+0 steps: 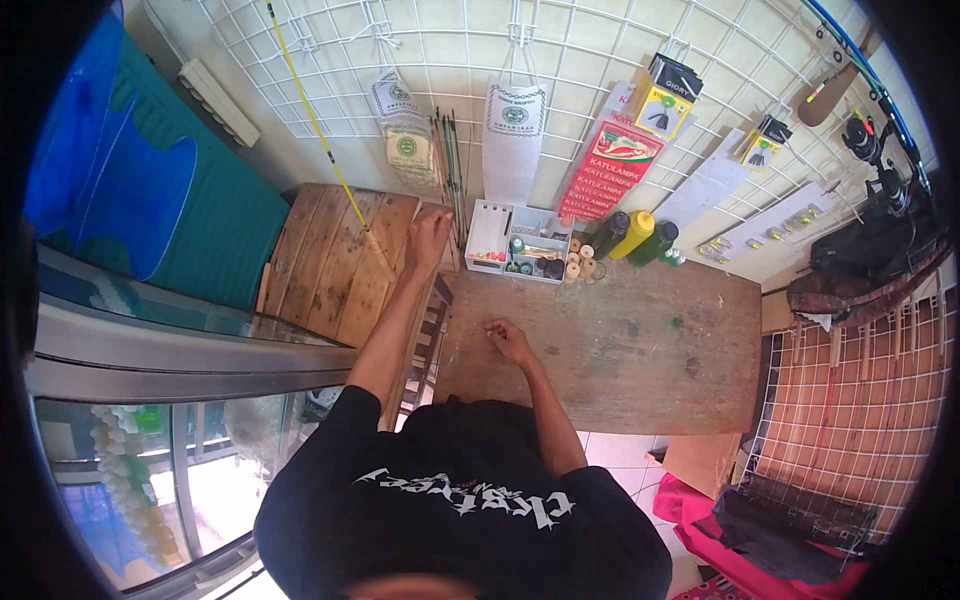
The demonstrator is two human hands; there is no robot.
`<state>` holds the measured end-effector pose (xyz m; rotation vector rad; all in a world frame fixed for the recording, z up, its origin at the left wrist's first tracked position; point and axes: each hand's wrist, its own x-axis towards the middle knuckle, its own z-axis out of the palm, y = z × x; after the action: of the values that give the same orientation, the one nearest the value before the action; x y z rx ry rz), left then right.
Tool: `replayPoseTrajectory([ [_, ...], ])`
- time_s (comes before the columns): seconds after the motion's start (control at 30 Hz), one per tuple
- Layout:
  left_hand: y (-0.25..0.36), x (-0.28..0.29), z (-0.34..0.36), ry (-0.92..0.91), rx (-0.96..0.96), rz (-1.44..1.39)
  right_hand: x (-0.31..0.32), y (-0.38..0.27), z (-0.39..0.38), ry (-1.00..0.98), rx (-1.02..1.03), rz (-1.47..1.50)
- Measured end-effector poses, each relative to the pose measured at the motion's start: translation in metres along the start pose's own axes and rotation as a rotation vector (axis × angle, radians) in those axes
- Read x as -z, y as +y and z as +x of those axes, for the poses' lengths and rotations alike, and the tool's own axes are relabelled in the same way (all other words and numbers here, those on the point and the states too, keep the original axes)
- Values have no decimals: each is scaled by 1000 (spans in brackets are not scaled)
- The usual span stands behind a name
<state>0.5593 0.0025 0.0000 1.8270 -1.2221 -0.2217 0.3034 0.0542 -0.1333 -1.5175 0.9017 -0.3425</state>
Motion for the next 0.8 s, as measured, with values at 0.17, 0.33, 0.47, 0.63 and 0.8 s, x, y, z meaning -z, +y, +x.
replayPoseTrajectory([
  [0.17, 7, 6, 0, 50, -119, -67, -1, 2, 2, 9, 7, -31],
  [0.33, 20, 21, -2, 75, -191, -48, 2, -3, -2, -14, -4, -51],
  [0.47, 27, 24, -2, 175, -321, -52, 3, -12, -3, -26, -4, -84],
  [0.63, 42, 30, -3, 139, -278, -51, 2, -10, -3, -19, -21, -60],
  [0.8, 63, 42, 2, 186, -294, -111, 3, -13, -5, -18, 3, -62],
])
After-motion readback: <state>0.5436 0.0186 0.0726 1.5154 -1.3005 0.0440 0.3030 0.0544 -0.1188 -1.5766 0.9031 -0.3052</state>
